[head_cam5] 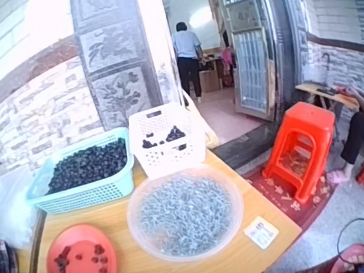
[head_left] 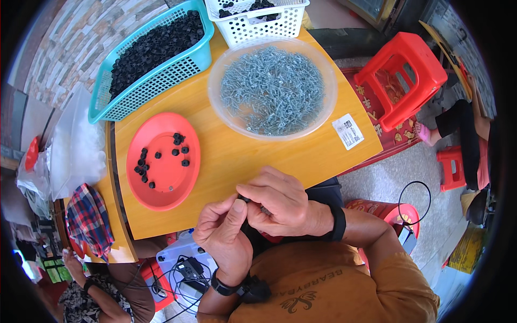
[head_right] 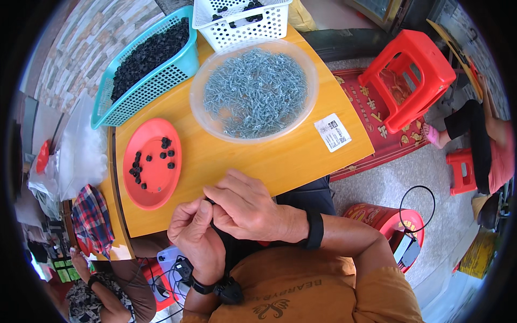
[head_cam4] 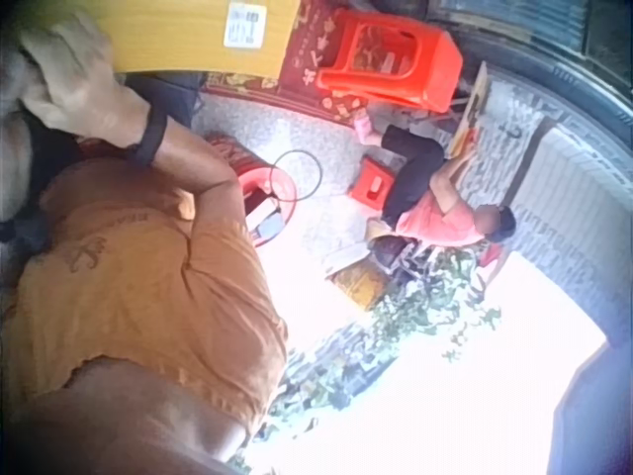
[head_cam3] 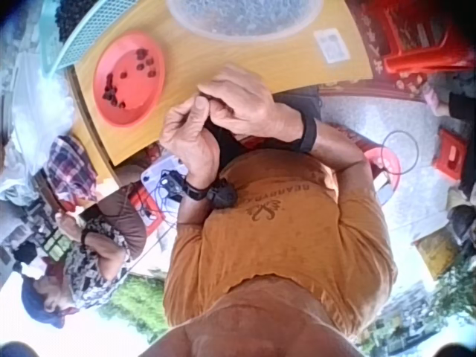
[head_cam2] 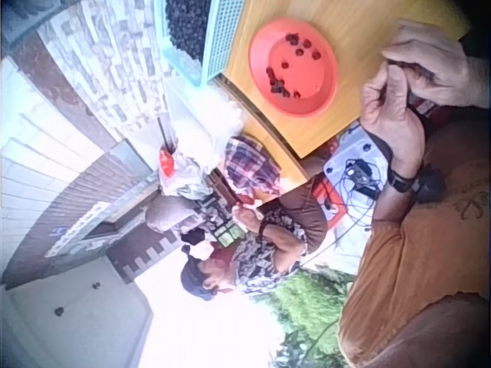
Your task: Assembling small black plastic components by hand-inserting a small metal pin or screw into the plastic housing.
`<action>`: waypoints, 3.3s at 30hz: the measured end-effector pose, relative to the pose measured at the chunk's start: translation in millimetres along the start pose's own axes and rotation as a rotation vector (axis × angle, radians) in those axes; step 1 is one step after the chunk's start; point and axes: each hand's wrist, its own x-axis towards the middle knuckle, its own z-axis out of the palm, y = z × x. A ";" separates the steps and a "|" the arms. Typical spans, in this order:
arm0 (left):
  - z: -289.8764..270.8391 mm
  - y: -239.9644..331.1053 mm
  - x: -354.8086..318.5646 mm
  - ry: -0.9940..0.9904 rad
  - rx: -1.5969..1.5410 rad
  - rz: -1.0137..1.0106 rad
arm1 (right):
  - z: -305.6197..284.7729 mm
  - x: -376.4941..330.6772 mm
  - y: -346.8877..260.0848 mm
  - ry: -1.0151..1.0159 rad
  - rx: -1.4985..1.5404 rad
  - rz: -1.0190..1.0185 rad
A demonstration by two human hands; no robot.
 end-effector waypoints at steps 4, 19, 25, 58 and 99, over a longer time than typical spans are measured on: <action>1.3 0.2 -0.2 -0.021 0.009 0.020 | -2.0 0.8 -0.4 -0.021 0.000 0.012; -1.0 11.2 -1.4 -0.069 0.130 0.126 | -11.5 8.2 -7.4 -0.072 0.136 0.107; -6.0 7.4 -1.1 -0.075 0.328 0.252 | -13.1 5.8 -14.2 -0.097 0.180 0.182; -9.0 18.5 19.0 -0.185 0.543 0.280 | -21.4 27.5 -16.5 -0.142 0.701 1.086; -46.3 46.1 84.4 -0.433 1.241 0.723 | -38.9 62.1 6.6 -0.340 0.115 0.543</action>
